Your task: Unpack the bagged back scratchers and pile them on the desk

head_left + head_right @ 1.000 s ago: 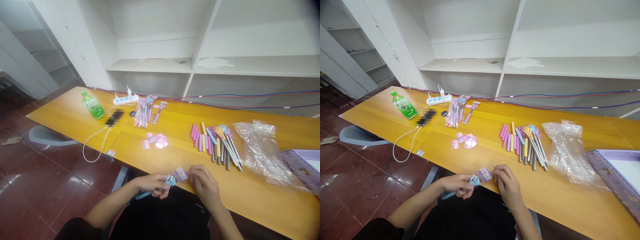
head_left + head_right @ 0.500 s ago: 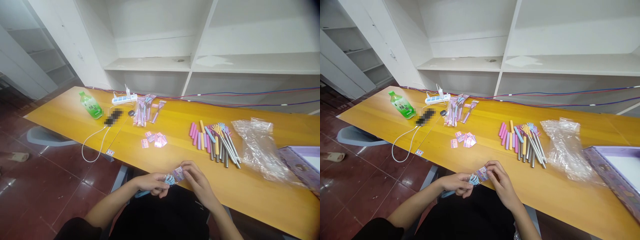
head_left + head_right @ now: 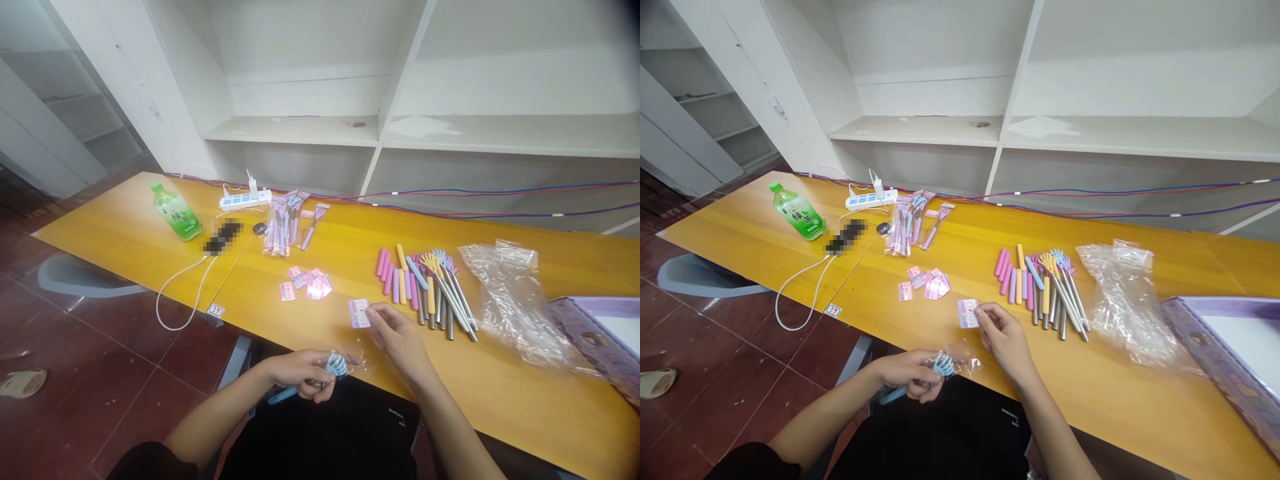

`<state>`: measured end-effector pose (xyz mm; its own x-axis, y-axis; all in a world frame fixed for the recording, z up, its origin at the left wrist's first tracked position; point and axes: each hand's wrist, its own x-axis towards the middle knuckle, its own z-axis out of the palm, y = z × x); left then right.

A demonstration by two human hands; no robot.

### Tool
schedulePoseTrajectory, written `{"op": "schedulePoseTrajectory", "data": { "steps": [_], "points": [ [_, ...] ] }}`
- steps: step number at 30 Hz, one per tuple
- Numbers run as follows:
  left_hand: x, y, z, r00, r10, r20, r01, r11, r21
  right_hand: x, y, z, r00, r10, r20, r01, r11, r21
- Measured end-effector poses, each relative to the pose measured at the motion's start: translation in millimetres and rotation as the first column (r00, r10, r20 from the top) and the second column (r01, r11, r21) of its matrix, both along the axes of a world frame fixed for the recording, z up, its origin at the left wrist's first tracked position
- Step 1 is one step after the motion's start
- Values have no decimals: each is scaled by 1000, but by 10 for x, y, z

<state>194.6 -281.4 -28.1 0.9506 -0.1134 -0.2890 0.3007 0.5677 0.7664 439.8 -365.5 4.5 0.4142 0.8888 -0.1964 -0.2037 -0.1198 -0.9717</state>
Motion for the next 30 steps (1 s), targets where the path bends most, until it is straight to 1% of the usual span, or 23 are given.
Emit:
{"op": "schedulePoseTrajectory", "data": {
  "steps": [2,4,5,7,8,9,10,11,12,13,14,15,17,18,19,20,21,22,23,25,26,28,30],
  "points": [
    [-1,-13,24,1000,13,11,-12,999,-41,-55,176,100,997,74,0,-74,997,7],
    [-1,-26,74,998,57,23,-54,993,-103,-112,276,109,997,82,-8,-82,996,25],
    [1,-30,106,994,109,31,-104,985,-139,-142,281,76,997,70,-14,-70,997,34],
    [15,-27,173,957,287,51,-270,939,-211,-213,195,-38,1000,3,-28,-2,999,53],
    [28,-21,206,915,399,60,-374,894,-248,-257,113,-101,998,-43,-37,45,997,57],
    [45,-11,236,856,512,66,-476,832,-286,-306,15,-155,996,-82,-40,84,995,54],
    [65,1,263,787,614,66,-565,759,-324,-362,-89,-192,994,-103,-30,104,994,43],
    [88,13,287,712,699,63,-637,682,-359,-424,-189,-206,996,-91,-4,91,995,28],
    [112,25,306,639,767,52,-694,605,-389,-490,-277,-197,999,-40,33,40,999,9],
    [135,33,320,575,818,37,-735,536,-415,-560,-348,-169,997,45,70,-45,999,-9],
    [157,37,329,520,854,20,-765,476,-434,-633,-399,-130,984,151,94,-150,988,-24],
    [177,34,332,476,879,5,-788,429,-443,-708,-431,-90,961,258,96,-256,966,-35],
    [206,9,319,410,912,-10,-832,369,-414,-852,-452,-38,906,421,45,-419,907,-54],
    [213,-12,302,384,923,-6,-858,355,-370,-917,-450,-38,885,466,10,-465,883,-66],
    [215,-38,281,370,929,4,-882,353,-311,-974,-448,-55,872,490,-21,-490,868,-79],
    [211,-67,254,373,928,16,-898,365,-247,-1020,-447,-85,869,493,-39,-495,865,-88],
    [200,-96,226,399,916,27,-898,397,-191,-1054,-449,-121,878,477,-43,-479,873,-91],
    [183,-126,195,449,893,39,-881,450,-147,-1076,-455,-156,893,449,-33,-450,889,-85],
    [161,-154,165,513,856,59,-848,517,-115,-1084,-465,-183,913,407,-14,-407,911,-69],
    [109,-205,108,632,762,140,-765,643,-47,-1066,-488,-200,954,296,48,-295,955,-24],
    [84,-228,80,676,710,196,-724,690,-2,-1043,-499,-189,970,224,90,-225,974,2],
    [47,-272,27,751,595,288,-640,763,92,-976,-514,-147,981,51,188,-64,996,62],
    [38,-313,-29,824,472,313,-536,829,159,-898,-520,-115,951,-102,293,71,991,115]
  ]
}}
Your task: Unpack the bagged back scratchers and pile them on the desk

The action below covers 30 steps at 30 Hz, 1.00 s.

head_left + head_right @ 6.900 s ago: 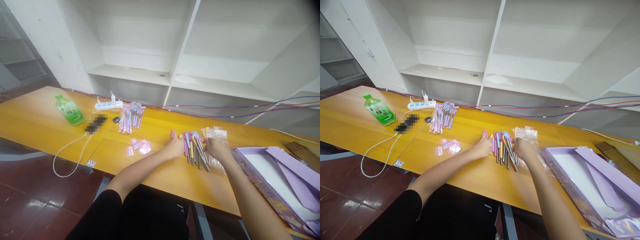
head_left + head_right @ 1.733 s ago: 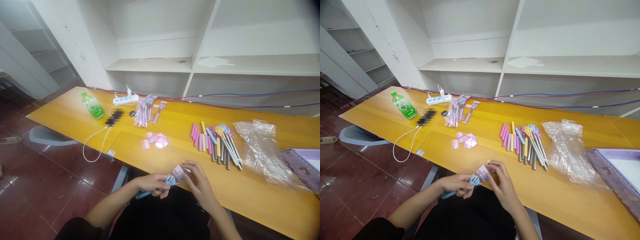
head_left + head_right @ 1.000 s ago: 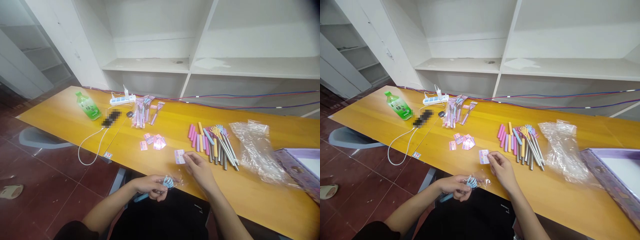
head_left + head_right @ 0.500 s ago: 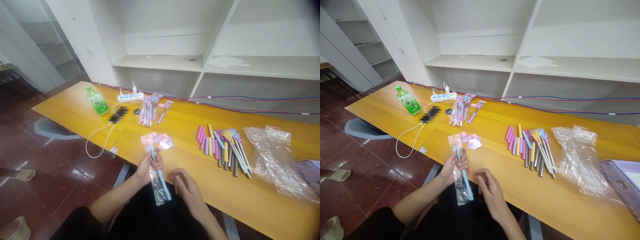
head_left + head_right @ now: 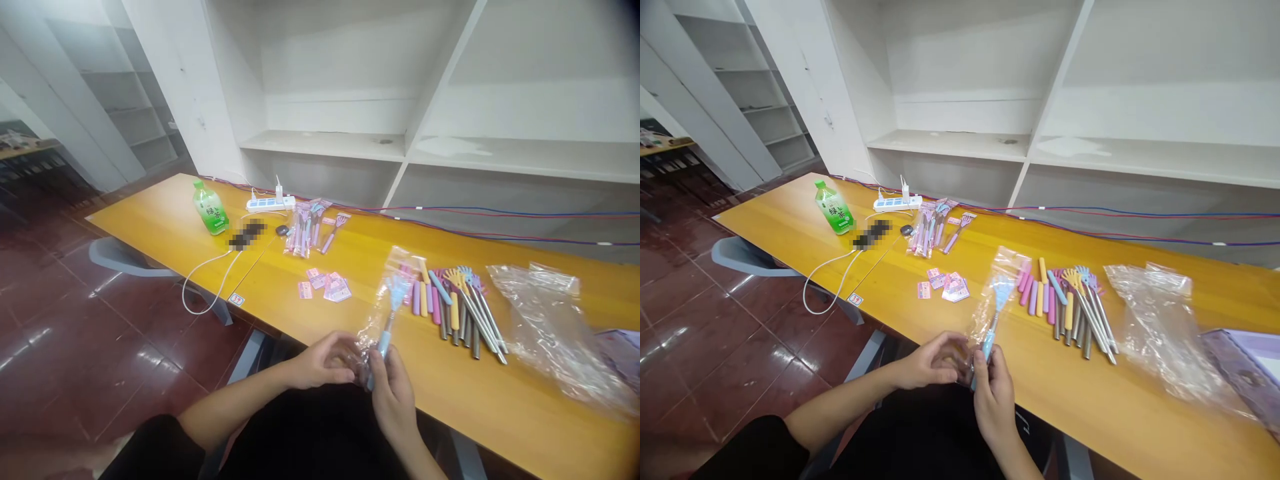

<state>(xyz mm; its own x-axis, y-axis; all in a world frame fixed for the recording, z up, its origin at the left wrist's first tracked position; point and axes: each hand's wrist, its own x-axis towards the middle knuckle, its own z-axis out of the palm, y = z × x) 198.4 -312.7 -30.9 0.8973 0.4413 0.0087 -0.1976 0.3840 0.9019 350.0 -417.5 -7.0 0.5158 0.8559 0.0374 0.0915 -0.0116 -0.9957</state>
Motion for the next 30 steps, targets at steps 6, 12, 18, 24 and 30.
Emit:
{"op": "schedulePoseTrajectory", "data": {
  "steps": [6,12,18,24,30],
  "points": [
    [86,-105,-148,984,-180,2,179,980,-87,124,15,-130,967,-154,203,145,988,61],
    [116,-114,-205,991,-120,-62,112,987,-118,55,55,-184,996,-69,-50,71,997,38],
    [80,-57,-138,987,1,-159,-20,992,-121,219,52,-64,961,-165,-222,178,983,42],
    [98,-88,43,965,121,-233,-126,992,-9,301,-17,31,994,19,-112,-12,998,59],
    [112,-70,113,918,249,-310,-235,969,83,310,-67,96,996,-53,71,48,997,65]
  ]
}}
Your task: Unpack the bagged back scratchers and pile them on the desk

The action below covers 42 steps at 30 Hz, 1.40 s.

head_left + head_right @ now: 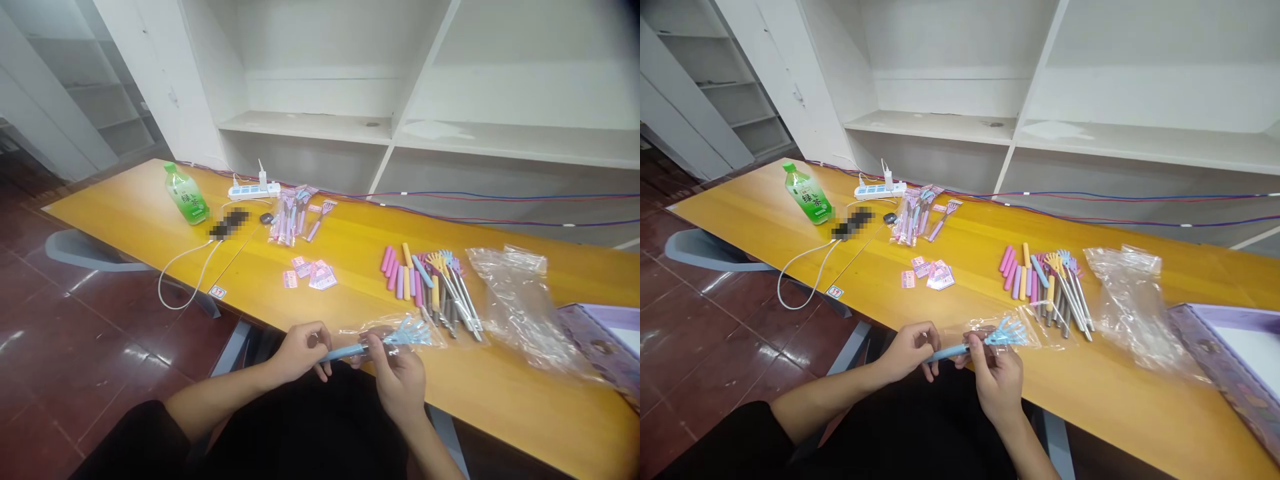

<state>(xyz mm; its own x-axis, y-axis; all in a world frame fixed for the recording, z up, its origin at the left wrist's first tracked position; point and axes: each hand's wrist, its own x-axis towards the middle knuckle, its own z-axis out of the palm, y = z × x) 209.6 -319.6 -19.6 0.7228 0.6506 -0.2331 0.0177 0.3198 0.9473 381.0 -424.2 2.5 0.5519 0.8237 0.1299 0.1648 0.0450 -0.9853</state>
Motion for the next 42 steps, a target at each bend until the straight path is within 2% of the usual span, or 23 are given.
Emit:
{"op": "schedulePoseTrajectory", "data": {
  "steps": [3,5,9,14,19,26,28,32,35,37,40,42],
  "points": [
    [-21,37,32,999,30,37,-31,999,20,101,-11,6,994,-105,32,106,994,-15],
    [-46,57,38,994,49,96,-55,997,63,177,-11,7,984,-172,-35,172,985,-15],
    [-113,61,14,977,85,197,-137,954,267,250,11,40,961,-195,-194,201,980,7],
    [-146,72,-42,992,-9,127,-53,878,475,231,58,101,944,-199,-264,212,977,24],
    [-100,152,-65,986,64,152,-125,890,438,243,102,70,927,-171,-334,198,979,48],
    [-105,204,61,1000,5,-13,2,858,514,233,147,89,914,-119,-388,143,989,33],
    [-101,216,41,1000,9,-23,3,867,498,218,161,113,908,-123,-401,140,990,13],
    [-85,278,-35,995,93,33,-98,896,434,199,181,153,903,-131,-409,147,989,8],
    [-80,332,-48,997,74,38,-83,913,399,187,190,168,904,-131,-406,148,989,12],
    [-79,357,-33,998,66,19,-67,888,455,166,198,157,903,-108,-416,118,993,0],
    [-84,363,-6,995,95,-15,-66,792,607,122,200,93,896,-32,-444,38,999,4],
    [-90,349,1,994,107,-3,-79,751,655,116,185,35,891,-8,-453,21,999,24]
  ]
}}
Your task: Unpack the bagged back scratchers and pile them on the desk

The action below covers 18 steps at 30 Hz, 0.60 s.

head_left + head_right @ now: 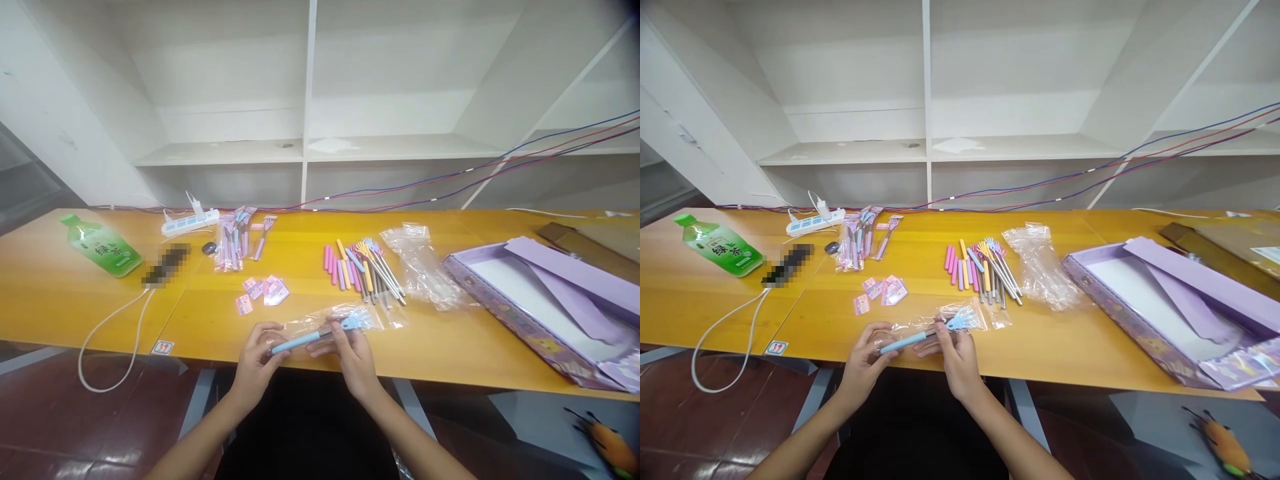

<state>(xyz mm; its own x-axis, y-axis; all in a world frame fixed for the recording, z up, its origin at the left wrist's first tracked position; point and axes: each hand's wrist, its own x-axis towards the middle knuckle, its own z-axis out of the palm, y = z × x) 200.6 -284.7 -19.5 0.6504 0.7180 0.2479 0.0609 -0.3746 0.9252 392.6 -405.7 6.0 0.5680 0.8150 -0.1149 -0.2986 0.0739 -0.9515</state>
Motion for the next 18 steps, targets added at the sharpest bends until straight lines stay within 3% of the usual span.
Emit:
{"op": "schedulePoseTrajectory", "data": {
  "steps": [5,9,11,14,15,17,18],
  "points": [
    [-8,-60,-25,999,31,33,-32,998,51,113,-41,-40,990,-134,-30,136,990,47],
    [-6,-72,-80,997,60,57,-68,985,160,194,31,5,977,-146,-155,163,981,102],
    [-10,-54,-106,995,63,71,-76,977,198,291,64,24,955,-207,-212,236,964,125],
    [-20,-15,-113,994,57,97,-76,975,208,695,-16,155,875,-471,-112,484,856,181],
    [-23,-3,-106,993,46,105,-66,978,198,913,-81,249,823,-568,-20,558,801,217],
    [-24,15,-84,993,22,113,-39,987,157,1437,-225,504,644,-752,142,702,654,283],
    [-23,21,-74,993,12,115,-27,991,128,1718,-280,649,614,-767,184,716,640,279]
  ]
}}
